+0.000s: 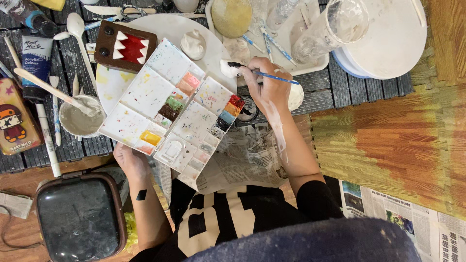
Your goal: The person paints a small white clay figurine using a fine brush and black paint from a palette. They repeatedly dip the brush into a water container to clean it and continue applying black details to the figurine's head and body.
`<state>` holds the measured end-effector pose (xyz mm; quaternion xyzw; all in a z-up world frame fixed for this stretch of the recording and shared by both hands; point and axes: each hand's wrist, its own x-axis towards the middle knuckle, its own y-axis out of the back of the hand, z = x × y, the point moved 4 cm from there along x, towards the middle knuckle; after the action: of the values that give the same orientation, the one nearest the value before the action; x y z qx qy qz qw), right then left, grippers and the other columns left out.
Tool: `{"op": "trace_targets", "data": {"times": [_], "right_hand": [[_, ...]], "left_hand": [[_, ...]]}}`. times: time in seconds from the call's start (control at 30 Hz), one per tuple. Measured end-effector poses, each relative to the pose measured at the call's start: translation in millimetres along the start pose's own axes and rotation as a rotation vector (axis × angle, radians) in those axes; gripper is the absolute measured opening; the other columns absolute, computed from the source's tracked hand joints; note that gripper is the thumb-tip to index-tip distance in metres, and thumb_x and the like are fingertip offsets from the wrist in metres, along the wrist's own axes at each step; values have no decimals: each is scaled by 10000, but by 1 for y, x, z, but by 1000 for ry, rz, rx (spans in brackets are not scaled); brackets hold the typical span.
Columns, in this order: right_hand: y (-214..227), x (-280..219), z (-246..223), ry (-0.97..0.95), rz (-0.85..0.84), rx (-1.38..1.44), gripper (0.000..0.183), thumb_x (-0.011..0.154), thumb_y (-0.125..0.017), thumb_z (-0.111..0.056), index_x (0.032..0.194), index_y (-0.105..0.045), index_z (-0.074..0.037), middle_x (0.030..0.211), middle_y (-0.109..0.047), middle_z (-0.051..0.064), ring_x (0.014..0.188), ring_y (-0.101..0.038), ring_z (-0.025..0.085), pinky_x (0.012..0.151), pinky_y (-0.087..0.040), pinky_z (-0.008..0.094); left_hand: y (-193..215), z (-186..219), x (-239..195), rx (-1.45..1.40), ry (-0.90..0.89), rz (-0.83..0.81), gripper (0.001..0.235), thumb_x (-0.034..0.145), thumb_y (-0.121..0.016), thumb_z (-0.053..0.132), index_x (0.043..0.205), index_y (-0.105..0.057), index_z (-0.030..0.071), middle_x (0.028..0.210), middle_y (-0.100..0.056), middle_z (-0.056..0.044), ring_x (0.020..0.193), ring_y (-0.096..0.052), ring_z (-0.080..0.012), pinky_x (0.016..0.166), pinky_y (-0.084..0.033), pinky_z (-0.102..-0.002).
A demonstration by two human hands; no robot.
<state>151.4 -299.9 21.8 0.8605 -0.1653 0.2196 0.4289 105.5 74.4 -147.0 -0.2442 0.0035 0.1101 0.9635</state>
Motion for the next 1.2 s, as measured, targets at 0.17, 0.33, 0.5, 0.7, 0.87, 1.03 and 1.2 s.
{"op": "trace_targets", "data": {"times": [0.17, 0.33, 0.5, 0.7, 0.87, 1.03, 1.2], "right_hand": [[1, -2, 2, -10, -14, 3, 226, 978, -815, -172, 1008, -617, -68, 844, -732, 81, 686, -741, 195, 594, -551, 308], [3, -2, 4, -10, 8, 9, 215, 983, -806, -156, 1013, -614, -63, 886, -725, 100, 732, -736, 204, 625, -567, 305], [7, -3, 4, 13, 22, -12, 223, 979, -811, -150, 1006, -608, -62, 862, -712, 92, 725, -716, 214, 633, -552, 320], [9, -4, 5, -12, 24, 26, 210, 977, -810, -138, 1004, -614, -66, 829, -704, 84, 695, -712, 200, 629, -543, 317], [8, -2, 5, -5, 14, 5, 222, 973, -814, -145, 1005, -613, -58, 831, -708, 87, 699, -718, 200, 617, -545, 313], [10, -1, 2, 22, 12, -5, 206, 984, -804, -136, 992, -612, -62, 838, -717, 86, 701, -721, 195, 614, -548, 308], [11, 0, -2, 48, 24, -38, 214, 971, -813, -149, 980, -617, -63, 819, -717, 81, 674, -706, 200, 592, -525, 314]], "left_hand": [[2, -2, -1, 2, 21, 28, 286, 1099, -564, 171, 1235, -647, -67, 1233, -708, -106, 1111, -683, -165, 1004, -530, -316], [1, -1, -1, -8, 4, 20, 292, 1102, -565, 188, 1235, -649, -58, 1230, -709, -106, 1115, -684, -164, 1010, -534, -318], [-1, 1, -1, -1, 2, 18, 294, 1103, -563, 201, 1218, -649, -56, 1218, -710, -106, 1106, -684, -167, 1001, -535, -317], [-5, 5, -1, 8, -2, 8, 304, 1111, -560, 209, 1214, -641, -65, 1220, -703, -112, 1109, -679, -167, 1009, -530, -317], [-9, 7, 1, 5, -1, 1, 319, 1104, -560, 215, 1220, -636, -73, 1224, -703, -115, 1112, -683, -174, 1015, -534, -323], [-12, 9, 0, -16, -5, -16, 320, 1096, -574, 208, 1226, -639, -77, 1236, -703, -115, 1116, -685, -172, 1016, -536, -316], [-11, 9, 1, -13, 6, -19, 298, 1116, -582, 200, 1201, -657, -76, 1197, -716, -112, 1061, -689, -169, 968, -542, -319]]}}
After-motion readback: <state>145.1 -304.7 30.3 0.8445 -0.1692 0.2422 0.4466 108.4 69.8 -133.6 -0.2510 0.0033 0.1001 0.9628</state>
